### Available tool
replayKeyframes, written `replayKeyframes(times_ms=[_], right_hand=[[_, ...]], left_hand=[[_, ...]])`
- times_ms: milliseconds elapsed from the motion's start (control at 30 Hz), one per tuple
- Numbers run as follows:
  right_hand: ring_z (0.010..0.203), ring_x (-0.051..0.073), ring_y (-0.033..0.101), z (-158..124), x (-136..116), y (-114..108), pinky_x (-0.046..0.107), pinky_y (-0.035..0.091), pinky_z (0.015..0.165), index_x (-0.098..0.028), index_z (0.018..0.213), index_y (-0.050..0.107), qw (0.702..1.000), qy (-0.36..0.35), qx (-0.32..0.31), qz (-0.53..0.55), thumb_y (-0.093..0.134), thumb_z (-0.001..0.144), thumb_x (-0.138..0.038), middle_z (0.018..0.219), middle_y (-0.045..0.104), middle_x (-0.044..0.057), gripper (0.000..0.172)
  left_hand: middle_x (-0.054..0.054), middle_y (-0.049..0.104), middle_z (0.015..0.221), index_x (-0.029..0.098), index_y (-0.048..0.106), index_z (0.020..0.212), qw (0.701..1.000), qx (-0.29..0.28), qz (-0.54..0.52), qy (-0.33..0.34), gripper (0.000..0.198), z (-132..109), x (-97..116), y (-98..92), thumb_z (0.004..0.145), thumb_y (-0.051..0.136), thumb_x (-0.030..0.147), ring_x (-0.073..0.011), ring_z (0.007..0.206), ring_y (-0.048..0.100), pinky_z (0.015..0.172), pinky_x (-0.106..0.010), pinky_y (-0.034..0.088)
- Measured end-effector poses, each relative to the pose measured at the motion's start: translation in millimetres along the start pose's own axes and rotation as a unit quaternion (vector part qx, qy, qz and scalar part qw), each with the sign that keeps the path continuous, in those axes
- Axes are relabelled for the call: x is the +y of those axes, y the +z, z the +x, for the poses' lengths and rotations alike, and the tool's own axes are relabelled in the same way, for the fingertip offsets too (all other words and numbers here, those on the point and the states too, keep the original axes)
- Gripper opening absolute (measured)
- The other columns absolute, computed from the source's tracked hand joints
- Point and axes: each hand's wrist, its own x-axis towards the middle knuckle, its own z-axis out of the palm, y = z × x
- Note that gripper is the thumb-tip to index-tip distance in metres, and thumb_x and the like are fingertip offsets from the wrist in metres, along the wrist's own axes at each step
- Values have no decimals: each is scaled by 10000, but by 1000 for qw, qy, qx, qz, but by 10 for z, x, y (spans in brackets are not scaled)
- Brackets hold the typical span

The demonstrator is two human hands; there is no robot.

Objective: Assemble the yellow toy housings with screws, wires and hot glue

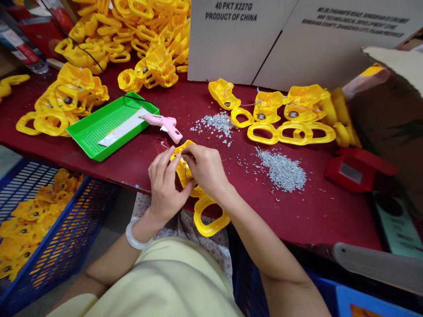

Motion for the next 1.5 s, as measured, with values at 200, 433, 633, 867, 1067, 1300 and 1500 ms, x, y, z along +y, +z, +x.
replayKeyframes(times_ms=[200, 433, 633, 867, 1067, 1300, 1500], right_hand=[[756, 165, 662, 31, 61, -89, 297, 472, 732, -193, 892, 729, 996, 44, -28, -70, 578, 836, -175, 880, 735, 49, 162], [767, 158, 638, 76, 149, -169, 287, 451, 741, -187, 895, 743, 991, 25, -108, -77, 543, 865, -185, 866, 703, 61, 203], [809, 180, 656, 80, 158, -193, 302, 462, 776, -171, 925, 734, 991, 34, -117, -56, 516, 871, -175, 910, 723, 76, 224], [837, 195, 660, 35, 179, -142, 319, 466, 795, -159, 945, 724, 990, 87, -91, -70, 499, 881, -187, 946, 733, 91, 236], [854, 185, 631, 44, 192, -173, 301, 437, 794, -144, 942, 721, 986, 55, -131, -90, 494, 890, -189, 937, 703, 97, 238], [796, 162, 589, 40, 191, -207, 281, 385, 711, -149, 933, 717, 978, 29, -158, -134, 460, 911, -201, 904, 667, 84, 263], [801, 160, 538, -18, 210, -132, 282, 304, 618, -163, 948, 688, 968, -8, -129, -215, 414, 936, -200, 925, 645, 81, 276]], left_hand=[[-122, 591, 1340, 136, 493, 1327, 994, -77, 54, -49, 441, 187, -93, 140, 886, 504, 140, -321, 1300, 445, 1057, -503, 291], [-76, 723, 1055, 151, 617, 1146, 995, -77, 56, 30, 272, 276, -205, 59, 934, 450, 118, -268, 1116, 580, 938, -439, 319], [-112, 684, 1035, 123, 622, 1126, 987, -91, 90, 93, 273, 321, -207, 44, 885, 605, 250, -294, 1159, 543, 992, -455, 293], [-42, 616, 715, 183, 641, 767, 973, -71, 172, 133, 201, 417, -235, -32, 932, 543, 243, -221, 773, 516, 741, -382, 297], [-91, 626, 929, 178, 669, 915, 980, -121, 138, 76, 204, 375, -183, -8, 826, 701, 359, -273, 931, 501, 778, -405, 341], [-101, 628, 1060, 183, 684, 843, 984, -135, 117, 27, 49, 342, -138, 101, 837, 667, 228, -298, 1048, 485, 829, -434, 376], [-111, 615, 1079, 169, 680, 849, 980, -174, 98, 16, 61, 392, -171, 99, 853, 626, 196, -297, 1059, 481, 820, -444, 401]])
